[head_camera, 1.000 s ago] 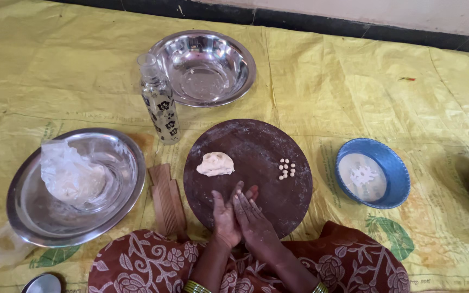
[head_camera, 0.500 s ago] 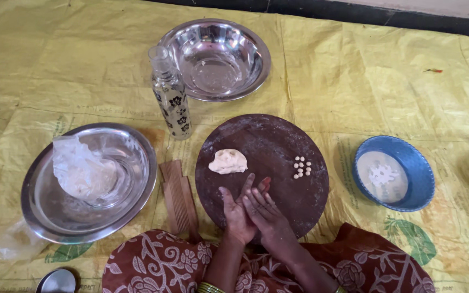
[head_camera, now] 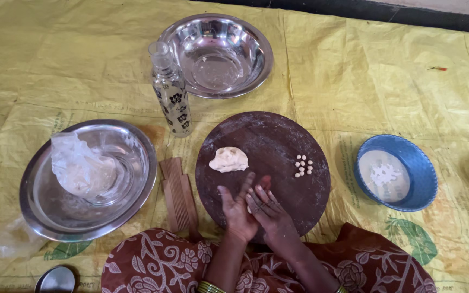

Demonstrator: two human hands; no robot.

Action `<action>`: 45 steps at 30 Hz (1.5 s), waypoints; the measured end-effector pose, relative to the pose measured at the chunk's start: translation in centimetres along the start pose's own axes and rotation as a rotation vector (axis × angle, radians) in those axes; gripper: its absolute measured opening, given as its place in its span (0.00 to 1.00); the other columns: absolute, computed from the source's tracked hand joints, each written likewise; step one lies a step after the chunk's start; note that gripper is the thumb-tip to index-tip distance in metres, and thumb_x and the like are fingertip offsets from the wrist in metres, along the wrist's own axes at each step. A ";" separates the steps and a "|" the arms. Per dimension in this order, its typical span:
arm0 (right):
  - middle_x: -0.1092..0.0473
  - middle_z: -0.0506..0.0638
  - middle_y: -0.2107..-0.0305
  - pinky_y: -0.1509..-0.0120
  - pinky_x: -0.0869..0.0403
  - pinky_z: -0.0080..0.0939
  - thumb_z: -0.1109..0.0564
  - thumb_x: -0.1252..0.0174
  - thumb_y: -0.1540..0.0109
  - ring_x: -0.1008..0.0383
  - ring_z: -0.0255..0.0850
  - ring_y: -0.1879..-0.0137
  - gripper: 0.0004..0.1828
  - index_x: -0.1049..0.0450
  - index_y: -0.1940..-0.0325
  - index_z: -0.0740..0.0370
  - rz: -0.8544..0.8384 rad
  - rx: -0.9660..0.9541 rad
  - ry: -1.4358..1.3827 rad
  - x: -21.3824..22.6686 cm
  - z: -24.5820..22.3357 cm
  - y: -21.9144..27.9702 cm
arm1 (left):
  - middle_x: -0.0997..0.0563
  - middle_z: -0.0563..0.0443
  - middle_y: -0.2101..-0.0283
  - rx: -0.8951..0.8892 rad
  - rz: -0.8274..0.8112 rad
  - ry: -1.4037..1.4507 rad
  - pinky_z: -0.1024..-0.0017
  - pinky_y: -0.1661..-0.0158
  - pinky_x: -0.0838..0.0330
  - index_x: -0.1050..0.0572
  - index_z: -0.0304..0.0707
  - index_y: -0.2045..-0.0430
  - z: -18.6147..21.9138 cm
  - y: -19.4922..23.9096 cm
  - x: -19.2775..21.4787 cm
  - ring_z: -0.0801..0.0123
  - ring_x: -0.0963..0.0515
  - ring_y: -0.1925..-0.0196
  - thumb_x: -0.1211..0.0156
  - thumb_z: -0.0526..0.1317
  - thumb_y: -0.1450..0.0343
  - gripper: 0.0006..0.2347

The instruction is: The person sits on the floor and repeatedly pinches small portions of dough from a larger lump, rolls them into small balls between the palms, and places them on a wooden board. A rolling pin, metal plates, and a bowl of flour are present nearby.

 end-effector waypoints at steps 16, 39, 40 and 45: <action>0.21 0.49 0.47 0.20 0.39 0.57 0.66 0.39 0.38 0.25 0.46 0.32 0.15 0.20 0.48 0.56 0.135 0.085 -0.373 1.3 -0.2 0.7 | 0.39 0.35 0.27 -0.085 -0.045 -0.098 0.50 0.29 0.51 0.59 0.41 0.25 1.3 -0.5 0.7 0.50 0.44 0.23 0.73 0.82 0.40 0.54; 0.23 0.49 0.58 0.38 0.29 0.46 0.54 0.36 0.35 0.25 0.40 0.49 0.11 0.24 0.50 0.60 0.233 -0.634 -1.987 -3.5 8.3 3.8 | 0.26 0.51 0.38 -0.335 -0.238 -0.937 0.73 0.43 0.26 0.17 0.42 0.55 1.3 2.1 -5.0 0.71 0.24 0.41 0.35 0.24 0.37 0.17; 0.23 0.48 0.58 0.37 0.30 0.46 0.54 0.36 0.36 0.25 0.39 0.49 0.12 0.24 0.51 0.59 0.232 -0.650 -1.982 -3.7 8.4 3.9 | 0.25 0.50 0.38 -0.338 -0.240 -0.940 0.72 0.44 0.25 0.17 0.40 0.56 1.3 2.1 -5.0 0.71 0.23 0.42 0.34 0.25 0.35 0.15; 0.24 0.47 0.58 0.35 0.31 0.49 0.52 0.36 0.37 0.26 0.40 0.48 0.12 0.22 0.53 0.59 0.238 -0.603 -2.006 -3.6 8.0 3.9 | 0.25 0.48 0.37 -0.335 -0.234 -0.929 0.72 0.46 0.25 0.16 0.36 0.59 0.9 1.7 -4.4 0.72 0.23 0.46 0.32 0.27 0.32 0.10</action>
Point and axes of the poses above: each hand's wrist, its own y-axis away from the middle knuckle, its own x-axis out of the back of the hand, z = x × y, the point moved 5 cm from there along -y, towards the middle knuckle
